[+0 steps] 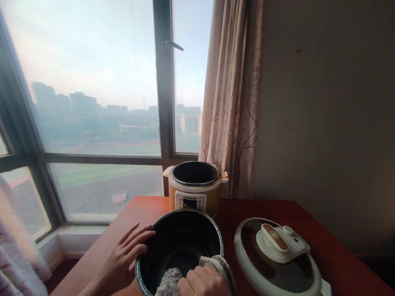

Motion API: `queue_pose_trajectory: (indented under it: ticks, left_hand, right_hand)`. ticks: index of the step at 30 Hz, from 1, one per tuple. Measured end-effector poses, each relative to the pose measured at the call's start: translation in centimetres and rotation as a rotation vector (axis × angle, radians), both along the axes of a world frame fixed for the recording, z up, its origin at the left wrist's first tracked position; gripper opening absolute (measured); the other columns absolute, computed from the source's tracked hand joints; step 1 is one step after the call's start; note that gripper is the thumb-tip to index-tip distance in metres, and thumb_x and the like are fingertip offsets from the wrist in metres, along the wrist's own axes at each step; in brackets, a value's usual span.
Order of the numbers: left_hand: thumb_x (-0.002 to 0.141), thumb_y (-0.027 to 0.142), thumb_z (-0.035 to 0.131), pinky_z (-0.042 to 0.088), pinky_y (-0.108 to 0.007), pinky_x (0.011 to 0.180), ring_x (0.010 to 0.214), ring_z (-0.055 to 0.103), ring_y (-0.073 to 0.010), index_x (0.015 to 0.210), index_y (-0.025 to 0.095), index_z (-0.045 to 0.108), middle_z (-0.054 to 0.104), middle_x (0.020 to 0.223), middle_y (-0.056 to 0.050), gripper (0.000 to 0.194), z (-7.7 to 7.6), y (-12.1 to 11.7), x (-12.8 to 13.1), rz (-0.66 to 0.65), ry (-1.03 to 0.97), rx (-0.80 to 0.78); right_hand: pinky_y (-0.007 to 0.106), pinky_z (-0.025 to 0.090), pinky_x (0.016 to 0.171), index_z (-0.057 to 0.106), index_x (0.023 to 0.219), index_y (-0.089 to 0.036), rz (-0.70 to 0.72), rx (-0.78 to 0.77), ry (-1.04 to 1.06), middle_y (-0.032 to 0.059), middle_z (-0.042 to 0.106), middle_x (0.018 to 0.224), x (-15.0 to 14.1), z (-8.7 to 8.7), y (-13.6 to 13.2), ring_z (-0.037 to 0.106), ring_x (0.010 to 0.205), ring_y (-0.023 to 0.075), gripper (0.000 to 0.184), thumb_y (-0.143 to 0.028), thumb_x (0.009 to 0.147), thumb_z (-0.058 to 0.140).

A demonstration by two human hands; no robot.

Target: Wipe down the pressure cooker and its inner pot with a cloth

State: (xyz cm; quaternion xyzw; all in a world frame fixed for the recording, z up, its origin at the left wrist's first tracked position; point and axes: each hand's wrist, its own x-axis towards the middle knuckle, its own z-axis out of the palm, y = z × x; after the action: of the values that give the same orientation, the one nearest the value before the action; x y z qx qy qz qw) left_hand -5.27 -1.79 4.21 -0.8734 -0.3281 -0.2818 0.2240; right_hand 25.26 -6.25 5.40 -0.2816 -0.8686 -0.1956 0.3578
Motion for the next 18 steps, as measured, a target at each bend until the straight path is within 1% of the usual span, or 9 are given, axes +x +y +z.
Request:
queue_pose_trajectory:
  ticks: [4, 7, 10, 12, 14, 16, 18]
  left_hand:
    - [0.086, 0.008, 0.045, 0.038, -0.052, 0.116, 0.141, 0.047, -0.0247, 0.092, 0.023, 0.054, 0.06, 0.143, -0.01, 0.018, -0.3, 1.2, 0.1, 0.026, -0.08, 0.0]
    - [0.088, 0.012, 0.047, 0.045, -0.048, 0.111, 0.138, 0.05, -0.0251, 0.096, 0.022, 0.056, 0.059, 0.144, -0.013, 0.016, -0.6, 1.4, 0.5, 0.025, -0.161, -0.021]
    - [0.088, 0.01, 0.046, 0.053, -0.042, 0.104, 0.135, 0.054, -0.0241, 0.1, 0.021, 0.058, 0.059, 0.144, -0.014, 0.02, -0.7, 0.9, 0.9, 0.038, -0.22, -0.048]
    - [0.087, 0.008, 0.046, 0.056, -0.038, 0.1, 0.132, 0.057, -0.0234, 0.103, 0.021, 0.059, 0.059, 0.144, -0.014, 0.025, -0.8, 0.5, 1.1, 0.063, -0.251, -0.075]
    - [0.088, 0.007, 0.046, 0.057, -0.034, 0.097, 0.13, 0.059, -0.0227, 0.111, 0.02, 0.06, 0.059, 0.144, -0.014, 0.03, -1.0, 0.0, 1.1, 0.082, -0.276, -0.08]
    - [0.089, 0.007, 0.046, 0.057, -0.033, 0.096, 0.13, 0.059, -0.0218, 0.122, 0.02, 0.058, 0.059, 0.144, -0.014, 0.037, -1.3, -0.5, 1.0, 0.095, -0.284, -0.05]
    - [0.09, 0.007, 0.046, 0.055, -0.035, 0.1, 0.132, 0.057, -0.0219, 0.13, 0.018, 0.056, 0.059, 0.144, -0.015, 0.043, -1.4, -1.3, 0.8, 0.116, -0.257, 0.008]
  right_hand:
    - [0.031, 0.027, 0.064, 0.046, 0.077, -0.023, 0.001, 0.035, 0.013, -0.0043, 0.057, 0.066, -0.7, -0.1, 0.1, 0.05, 0.058, 0.0149, 0.019, -0.012, 0.092, 0.052]
    - [0.031, 0.027, 0.065, 0.045, 0.076, -0.023, -0.022, 0.035, 0.011, -0.0046, 0.057, 0.066, -1.0, 0.0, 0.0, 0.049, 0.058, 0.0147, 0.02, -0.013, 0.091, 0.053]
    - [0.031, 0.026, 0.064, 0.044, 0.075, -0.023, -0.049, 0.029, 0.033, -0.0047, 0.057, 0.065, -1.2, 0.0, -0.1, 0.049, 0.058, 0.0148, 0.021, -0.013, 0.09, 0.055]
    - [0.032, 0.026, 0.063, 0.045, 0.074, -0.023, -0.053, 0.025, 0.057, -0.0043, 0.057, 0.064, -1.3, 0.0, -0.1, 0.048, 0.057, 0.015, 0.021, -0.011, 0.088, 0.054]
    - [0.033, 0.025, 0.062, 0.046, 0.073, -0.023, -0.047, 0.03, 0.082, -0.0038, 0.056, 0.063, -1.5, -0.1, 0.0, 0.047, 0.056, 0.0153, 0.021, -0.009, 0.087, 0.052]
    - [0.033, 0.025, 0.062, 0.047, 0.072, -0.023, -0.048, 0.038, 0.102, -0.0035, 0.056, 0.062, -1.6, -0.1, 0.0, 0.046, 0.056, 0.0156, 0.022, -0.006, 0.085, 0.05]
    - [0.033, 0.025, 0.062, 0.047, 0.071, -0.023, -0.056, 0.044, 0.115, -0.0035, 0.055, 0.061, -1.7, -0.1, 0.1, 0.045, 0.056, 0.0158, 0.023, -0.006, 0.085, 0.049]
